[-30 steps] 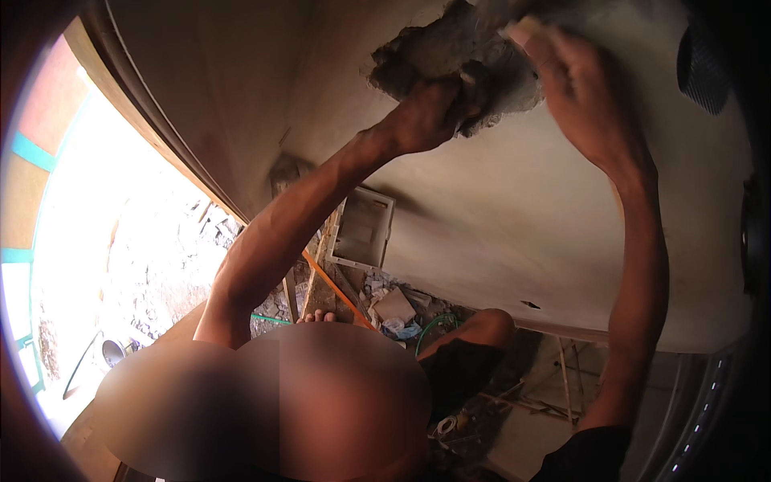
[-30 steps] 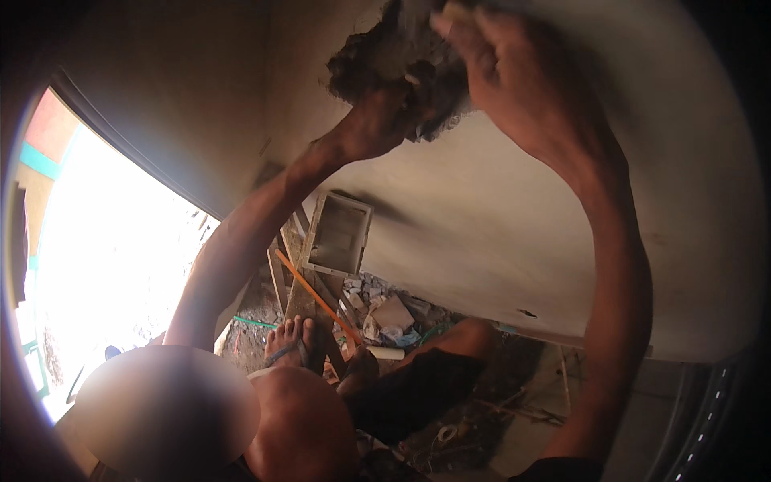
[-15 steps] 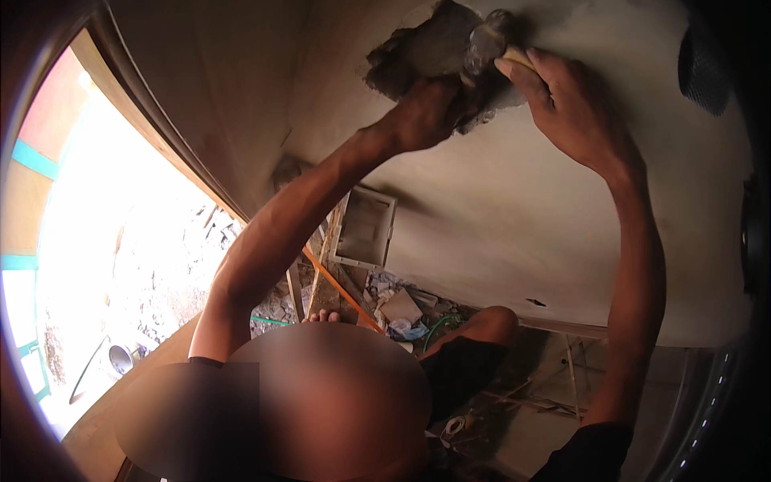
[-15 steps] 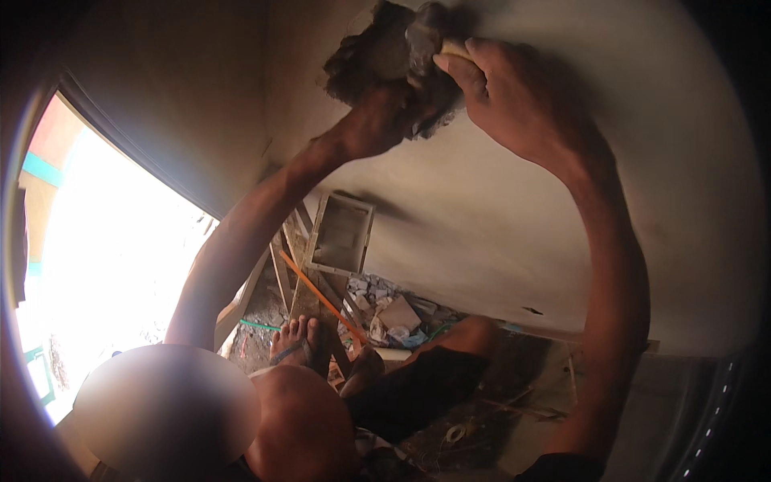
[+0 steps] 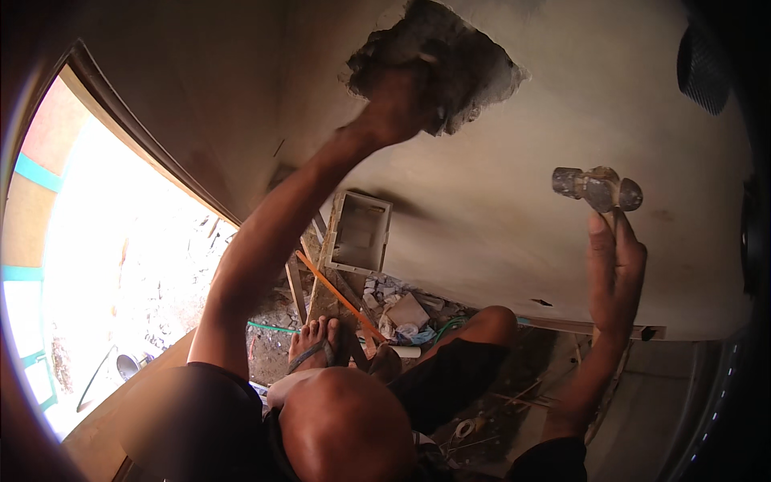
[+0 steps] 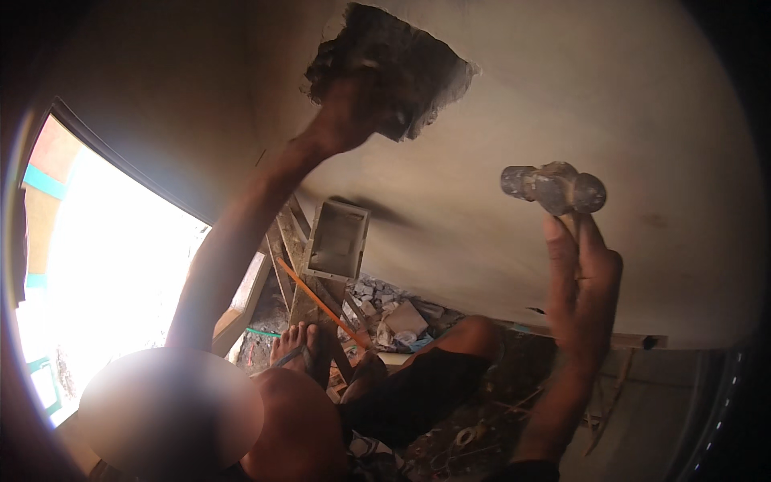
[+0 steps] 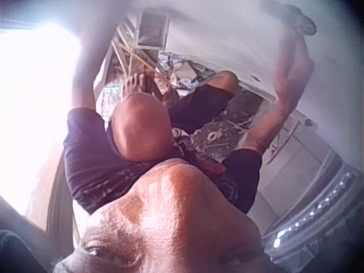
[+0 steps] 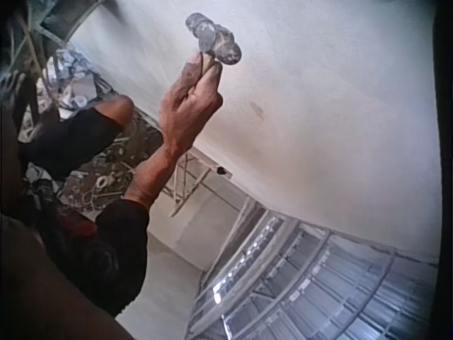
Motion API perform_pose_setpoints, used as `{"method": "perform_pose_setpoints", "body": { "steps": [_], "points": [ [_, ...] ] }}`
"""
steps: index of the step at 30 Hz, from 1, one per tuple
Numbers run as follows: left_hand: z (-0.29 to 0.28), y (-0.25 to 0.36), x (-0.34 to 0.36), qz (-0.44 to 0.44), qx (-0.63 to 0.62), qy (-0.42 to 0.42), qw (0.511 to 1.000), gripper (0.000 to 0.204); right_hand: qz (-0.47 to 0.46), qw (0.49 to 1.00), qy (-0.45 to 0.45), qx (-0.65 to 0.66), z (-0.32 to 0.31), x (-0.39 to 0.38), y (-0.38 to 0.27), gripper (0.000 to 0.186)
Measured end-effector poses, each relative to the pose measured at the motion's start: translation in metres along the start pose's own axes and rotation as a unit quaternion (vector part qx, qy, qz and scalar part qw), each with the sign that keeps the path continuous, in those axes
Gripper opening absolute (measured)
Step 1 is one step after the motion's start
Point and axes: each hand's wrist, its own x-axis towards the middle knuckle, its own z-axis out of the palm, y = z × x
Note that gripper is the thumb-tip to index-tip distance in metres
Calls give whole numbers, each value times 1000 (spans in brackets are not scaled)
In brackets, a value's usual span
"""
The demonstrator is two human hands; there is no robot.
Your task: The person uses a hammer and chisel to break away plaster from a ceiling to create a square opening. They then insert a plastic electrical box into the hole and tap it into place.
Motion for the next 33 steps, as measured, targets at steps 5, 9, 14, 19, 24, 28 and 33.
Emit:
{"method": "perform_pose_setpoints", "body": {
  "steps": [5, 9, 14, 19, 24, 28, 33],
  "points": [
    [0, 6, 11, -165, -38, -145, 975, 12, -7, 998, -30, 61, 21, -10, 9, 27],
    [-12, -24, -22, 44, 126, -85, 987, 21, 38, 996, -25, 79, 15, -28, 24, 29],
    [-25, -11, -36, 101, 223, -66, 967, 34, 115, 988, -15, 104, 24, -51, 49, 29],
    [-16, -2, -39, -25, 223, -67, 972, 45, 88, 991, -90, 43, 44, -53, 48, 28],
    [-31, -29, -64, 117, 210, -18, 970, 42, 140, 983, -87, 80, 64, -62, 54, 28],
    [-8, -31, -59, 135, 311, -114, 934, 50, 129, 974, -142, 121, 95, -55, 39, 28],
    [-45, -43, -99, 87, 306, -85, 944, 46, 132, 972, -123, 151, 95, -66, 45, 27]
  ]
}}
